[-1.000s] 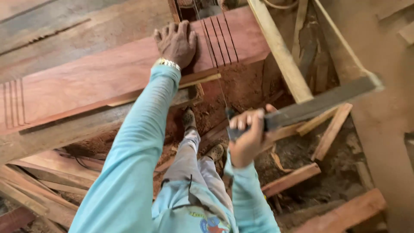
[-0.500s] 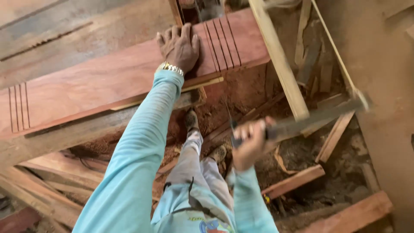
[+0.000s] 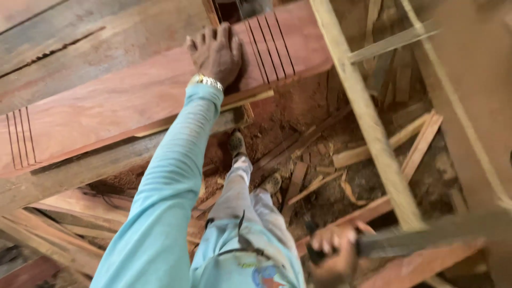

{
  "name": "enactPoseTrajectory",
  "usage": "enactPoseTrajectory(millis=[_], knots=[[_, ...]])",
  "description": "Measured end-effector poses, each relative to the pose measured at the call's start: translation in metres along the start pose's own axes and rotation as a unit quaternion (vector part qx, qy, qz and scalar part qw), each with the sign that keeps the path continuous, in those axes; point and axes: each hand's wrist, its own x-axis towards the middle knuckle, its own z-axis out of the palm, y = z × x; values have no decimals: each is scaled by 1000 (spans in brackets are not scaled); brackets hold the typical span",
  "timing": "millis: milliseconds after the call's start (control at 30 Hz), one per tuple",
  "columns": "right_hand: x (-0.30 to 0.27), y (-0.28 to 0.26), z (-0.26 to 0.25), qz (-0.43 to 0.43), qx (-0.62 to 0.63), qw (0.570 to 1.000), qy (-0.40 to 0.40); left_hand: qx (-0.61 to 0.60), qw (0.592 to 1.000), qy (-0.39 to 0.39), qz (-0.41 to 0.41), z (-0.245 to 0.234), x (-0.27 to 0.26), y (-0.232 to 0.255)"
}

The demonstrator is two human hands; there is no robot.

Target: Use a manual bow saw to cut parallel notches into a wooden board.

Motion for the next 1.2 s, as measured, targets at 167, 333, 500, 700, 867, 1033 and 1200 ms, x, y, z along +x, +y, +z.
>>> enactPoseTrajectory(millis=[167, 333, 500, 700, 867, 1033, 1200], knots=[[127, 88, 64, -81, -86, 993, -4, -16, 999, 30, 13, 3, -2, -4], [111, 51, 84, -25, -7, 1000, 11, -2, 999, 7, 36, 14, 3, -12], [38, 5, -92, 35, 125, 980, -153, -37, 999, 12, 22, -2, -4, -5], [96, 75, -86, 68, 205, 943, -252, -4, 1000, 3, 11, 11, 4, -6], [145, 98, 84, -75, -1, 997, -30, -39, 997, 46, 39, 7, -4, -7], [91, 37, 48, -28, 45, 998, -37, -68, 997, 29, 25, -4, 0, -8], [18, 1, -77, 2, 62, 997, -56, -44, 999, -21, -1, -7, 0, -1]])
